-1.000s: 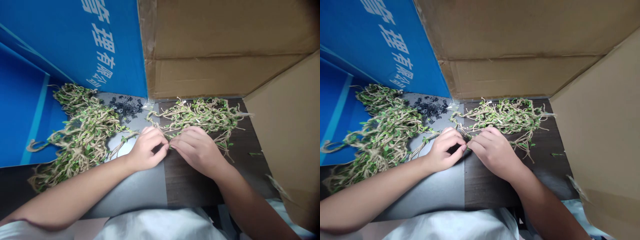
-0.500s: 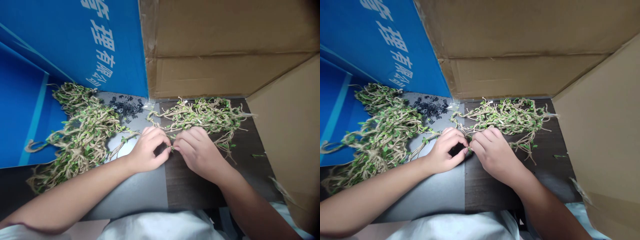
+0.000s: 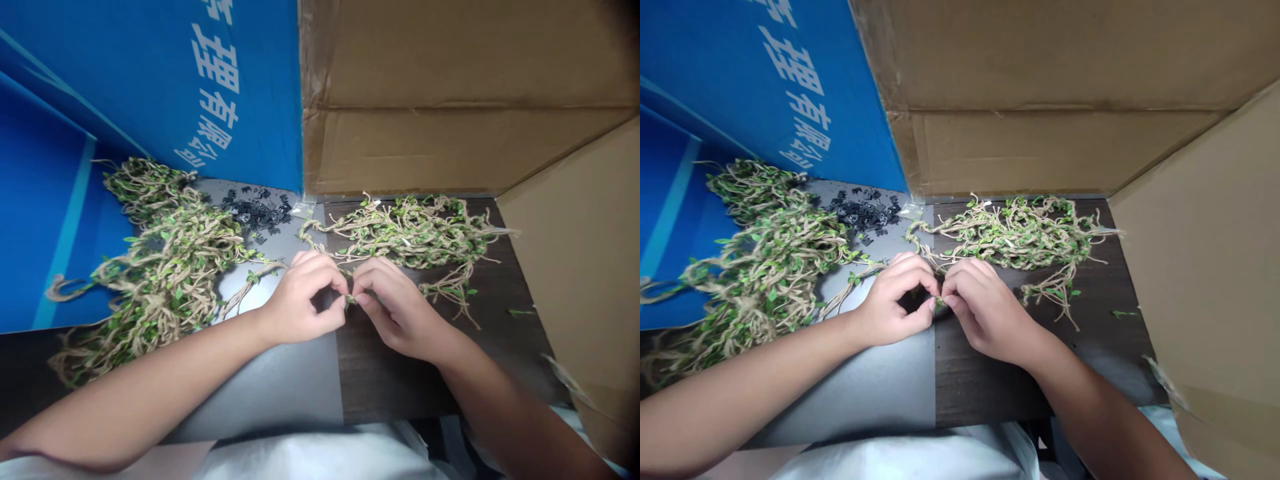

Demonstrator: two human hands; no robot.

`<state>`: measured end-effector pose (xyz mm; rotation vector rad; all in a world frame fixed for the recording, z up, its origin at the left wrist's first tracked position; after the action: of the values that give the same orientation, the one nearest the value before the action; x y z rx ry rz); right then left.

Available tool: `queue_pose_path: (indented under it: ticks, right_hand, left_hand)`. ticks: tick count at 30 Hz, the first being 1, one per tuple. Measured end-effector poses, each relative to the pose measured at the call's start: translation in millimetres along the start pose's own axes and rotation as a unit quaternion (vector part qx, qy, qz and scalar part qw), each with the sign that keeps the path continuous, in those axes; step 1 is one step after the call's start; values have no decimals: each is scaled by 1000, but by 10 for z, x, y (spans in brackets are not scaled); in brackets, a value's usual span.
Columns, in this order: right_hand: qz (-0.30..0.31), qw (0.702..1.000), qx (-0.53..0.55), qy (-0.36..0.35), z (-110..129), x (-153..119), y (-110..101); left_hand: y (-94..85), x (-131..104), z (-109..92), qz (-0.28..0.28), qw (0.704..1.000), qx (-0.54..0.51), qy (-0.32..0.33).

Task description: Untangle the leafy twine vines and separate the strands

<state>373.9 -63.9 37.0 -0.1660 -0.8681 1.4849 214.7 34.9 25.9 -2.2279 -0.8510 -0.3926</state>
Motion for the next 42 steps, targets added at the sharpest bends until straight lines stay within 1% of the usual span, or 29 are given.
queue_pose_path:
  ticks: [2,4,5,7,10,13,16,19,23,30,37,42]
  right_hand:
    - [-8,999,37,11,-11,8,7]
    - [-15,999,37,13,-22,15,12]
    - [-19,1000,13,6,-23,18,10]
    - [-24,997,-73,-27,-8,21,-2]
    - [-12,979,-188,-78,34,19,-21]
    - [11,968,-234,-94,66,15,-29]
    - [22,960,-260,-98,95,11,-19]
    - [12,957,-265,-116,141,1,-8]
    - [-8,952,-259,-165,206,-42,-6]
    - [-24,945,-260,-198,217,-80,-25]
    - [-19,945,-250,-209,197,-80,-14]
    - [-17,947,-256,-193,163,-75,15]
  left_hand:
    - [-5,2,8,-8,1000,-1,-4]
    - [-9,2,15,-13,1000,11,-5]
    - [-10,0,17,-15,1000,21,-5]
    - [-10,-7,22,-19,999,50,-6]
    - [2,-22,24,-13,996,88,-8]
    - [19,-32,16,-3,994,110,-5]
    - [24,-31,4,3,994,109,-6]
    - [13,-22,3,14,997,77,-24]
    - [-12,-7,8,33,999,0,-42]
    - [-30,25,-5,64,994,-92,-16]
    - [-7,20,15,76,993,-94,-10]
    - [3,10,18,55,997,-50,-18]
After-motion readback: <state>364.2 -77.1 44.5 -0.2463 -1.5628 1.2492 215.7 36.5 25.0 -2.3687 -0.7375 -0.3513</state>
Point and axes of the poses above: each hand's wrist, its own x-axis towards the middle knuckle, its own y-axis out of the palm, z = x × y, the point moved 3 cm from there along x, towards the middle knuckle, and after that the axes turned 2 degrees about -z, right-handed, at the moved point
